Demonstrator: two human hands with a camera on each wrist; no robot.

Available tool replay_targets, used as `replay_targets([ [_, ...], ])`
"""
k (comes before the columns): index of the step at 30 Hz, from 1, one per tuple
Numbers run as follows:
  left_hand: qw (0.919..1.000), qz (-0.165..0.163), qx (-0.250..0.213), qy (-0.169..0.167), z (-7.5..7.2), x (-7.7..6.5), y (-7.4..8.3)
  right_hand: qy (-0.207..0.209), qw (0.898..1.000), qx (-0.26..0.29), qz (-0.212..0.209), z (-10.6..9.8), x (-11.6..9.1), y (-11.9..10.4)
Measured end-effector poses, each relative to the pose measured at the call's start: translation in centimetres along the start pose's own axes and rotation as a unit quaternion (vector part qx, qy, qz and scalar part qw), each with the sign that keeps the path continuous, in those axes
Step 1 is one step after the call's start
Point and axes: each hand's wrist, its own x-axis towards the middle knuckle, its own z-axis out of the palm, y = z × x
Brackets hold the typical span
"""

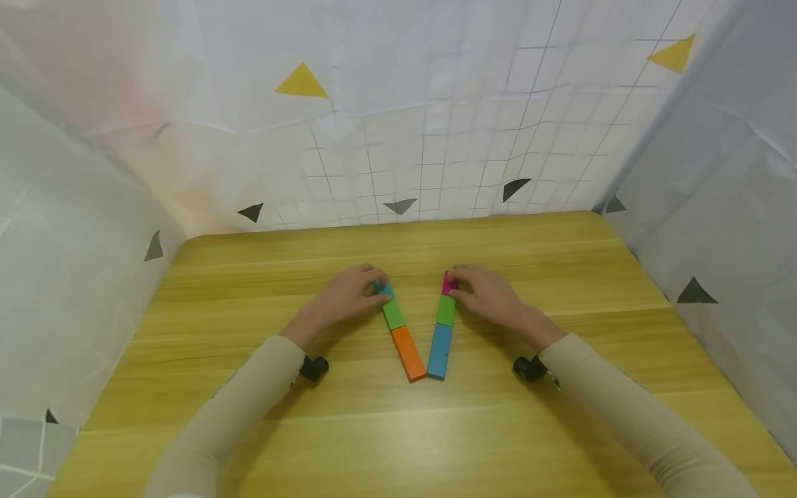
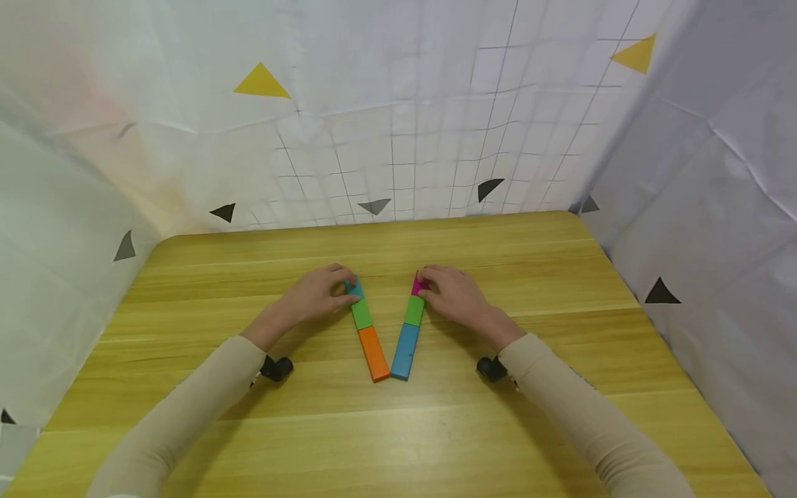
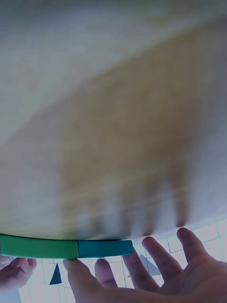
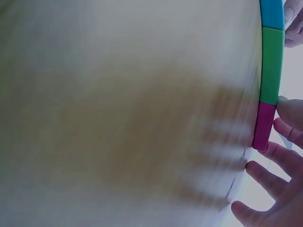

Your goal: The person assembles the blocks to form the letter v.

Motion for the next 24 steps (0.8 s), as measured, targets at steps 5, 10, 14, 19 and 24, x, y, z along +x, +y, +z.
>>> replay_targets([
  [5,1.0000,-0.003,0.005,0.002,0.0,0.0,0.1,-0.004,1.000,0.001,0.003,0.0,0.3,0.1],
  [10,1.0000,-0.006,0.002,0.001,-0.1,0.0,0.3,-0.004,1.000,-0.009,-0.001,-0.1,0.4,0.2],
  [14,0.9998,-0.006,0.016,0.005,0.0,0.0,0.5,-0.009,1.000,-0.015,0.001,-0.4,0.5,0.1],
  [19,0.9989,0.006,0.043,0.017,0.0,0.0,0.9,-0.020,1.000,-0.016,0.007,-0.8,0.6,-0.1],
  [24,0.9963,0.023,0.077,0.028,0.0,-0.1,1.2,-0.026,1.000,-0.015,0.010,-0.9,0.6,0.1],
])
